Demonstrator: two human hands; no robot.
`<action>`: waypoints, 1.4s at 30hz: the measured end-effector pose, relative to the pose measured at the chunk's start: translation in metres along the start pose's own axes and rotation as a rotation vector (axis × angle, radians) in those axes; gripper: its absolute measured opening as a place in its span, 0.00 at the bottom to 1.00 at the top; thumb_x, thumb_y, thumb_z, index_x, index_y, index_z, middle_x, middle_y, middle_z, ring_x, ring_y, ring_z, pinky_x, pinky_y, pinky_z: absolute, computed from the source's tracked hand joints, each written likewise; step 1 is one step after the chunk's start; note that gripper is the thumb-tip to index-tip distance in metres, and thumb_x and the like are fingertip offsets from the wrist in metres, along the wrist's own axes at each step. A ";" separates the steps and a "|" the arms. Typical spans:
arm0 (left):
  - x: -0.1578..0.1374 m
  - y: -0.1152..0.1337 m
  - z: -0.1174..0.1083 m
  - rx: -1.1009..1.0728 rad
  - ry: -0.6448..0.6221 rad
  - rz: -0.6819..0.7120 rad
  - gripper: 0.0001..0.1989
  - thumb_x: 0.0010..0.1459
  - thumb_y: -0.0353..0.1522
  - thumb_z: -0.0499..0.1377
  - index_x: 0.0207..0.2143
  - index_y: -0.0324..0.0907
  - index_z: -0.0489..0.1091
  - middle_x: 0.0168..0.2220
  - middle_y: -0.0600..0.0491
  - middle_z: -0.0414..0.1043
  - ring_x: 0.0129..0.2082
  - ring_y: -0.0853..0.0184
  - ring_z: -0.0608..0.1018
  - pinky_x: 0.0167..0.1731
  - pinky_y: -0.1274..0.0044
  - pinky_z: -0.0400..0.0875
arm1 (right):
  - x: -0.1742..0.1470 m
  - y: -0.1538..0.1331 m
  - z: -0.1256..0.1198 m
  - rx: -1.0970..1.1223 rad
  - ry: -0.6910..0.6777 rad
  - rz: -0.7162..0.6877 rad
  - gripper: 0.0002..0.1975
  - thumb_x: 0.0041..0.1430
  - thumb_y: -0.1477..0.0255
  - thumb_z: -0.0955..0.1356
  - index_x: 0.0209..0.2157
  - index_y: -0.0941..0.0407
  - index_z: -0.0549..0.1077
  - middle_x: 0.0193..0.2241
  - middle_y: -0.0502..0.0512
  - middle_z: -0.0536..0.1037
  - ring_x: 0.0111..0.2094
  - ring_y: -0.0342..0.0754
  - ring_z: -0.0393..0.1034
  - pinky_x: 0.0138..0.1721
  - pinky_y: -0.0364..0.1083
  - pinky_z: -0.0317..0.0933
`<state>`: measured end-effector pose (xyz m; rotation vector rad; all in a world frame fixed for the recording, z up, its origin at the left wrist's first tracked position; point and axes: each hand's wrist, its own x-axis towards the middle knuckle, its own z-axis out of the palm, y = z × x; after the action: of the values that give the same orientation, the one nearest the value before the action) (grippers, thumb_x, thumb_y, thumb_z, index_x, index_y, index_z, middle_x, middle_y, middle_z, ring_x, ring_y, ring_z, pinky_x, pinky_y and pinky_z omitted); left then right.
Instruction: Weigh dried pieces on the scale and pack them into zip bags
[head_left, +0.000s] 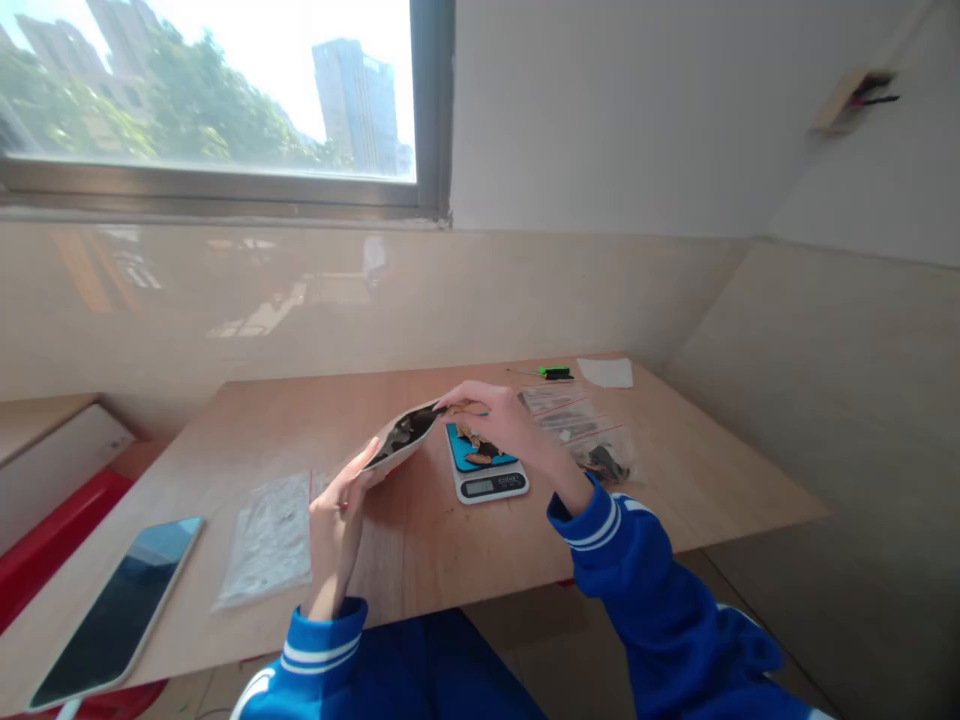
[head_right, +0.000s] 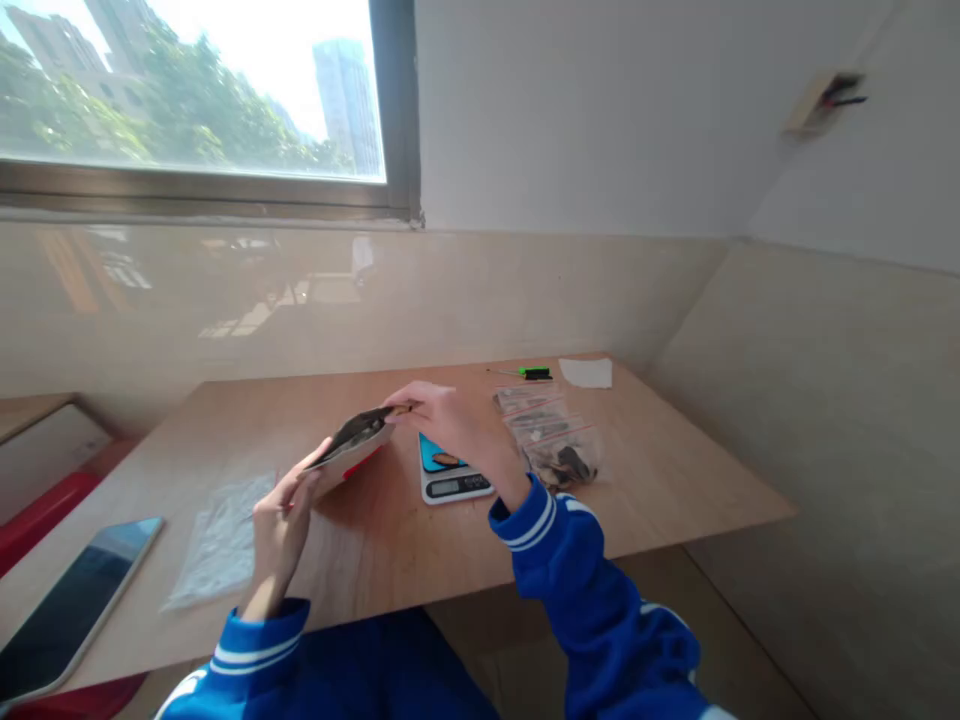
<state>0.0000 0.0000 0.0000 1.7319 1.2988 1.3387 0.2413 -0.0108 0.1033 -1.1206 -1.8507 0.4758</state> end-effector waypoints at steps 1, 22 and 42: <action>0.006 0.001 -0.001 0.027 0.035 -0.023 0.19 0.61 0.43 0.53 0.50 0.47 0.73 0.51 0.52 0.76 0.54 0.56 0.74 0.48 0.70 0.70 | -0.002 0.013 -0.004 0.081 0.080 0.054 0.08 0.57 0.69 0.70 0.39 0.55 0.77 0.39 0.54 0.80 0.41 0.48 0.75 0.43 0.46 0.67; 0.070 -0.034 0.005 0.220 0.235 -0.147 0.24 0.60 0.52 0.45 0.38 0.42 0.66 0.31 0.50 0.72 0.35 0.56 0.76 0.33 0.70 0.67 | -0.020 0.145 0.009 -0.214 -0.144 0.290 0.10 0.49 0.80 0.72 0.36 0.56 0.81 0.33 0.55 0.78 0.37 0.49 0.72 0.43 0.46 0.62; 0.019 -0.077 -0.020 0.315 0.206 -0.104 0.31 0.59 0.44 0.50 0.60 0.35 0.57 0.61 0.36 0.59 0.62 0.48 0.63 0.60 0.57 0.56 | -0.082 0.160 -0.016 -0.197 0.379 0.446 0.19 0.56 0.56 0.67 0.38 0.58 0.74 0.39 0.61 0.76 0.36 0.52 0.69 0.42 0.52 0.64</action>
<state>-0.0443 0.0429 -0.0540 1.7327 1.7715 1.3366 0.3511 0.0000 -0.0395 -1.6455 -1.3382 0.3034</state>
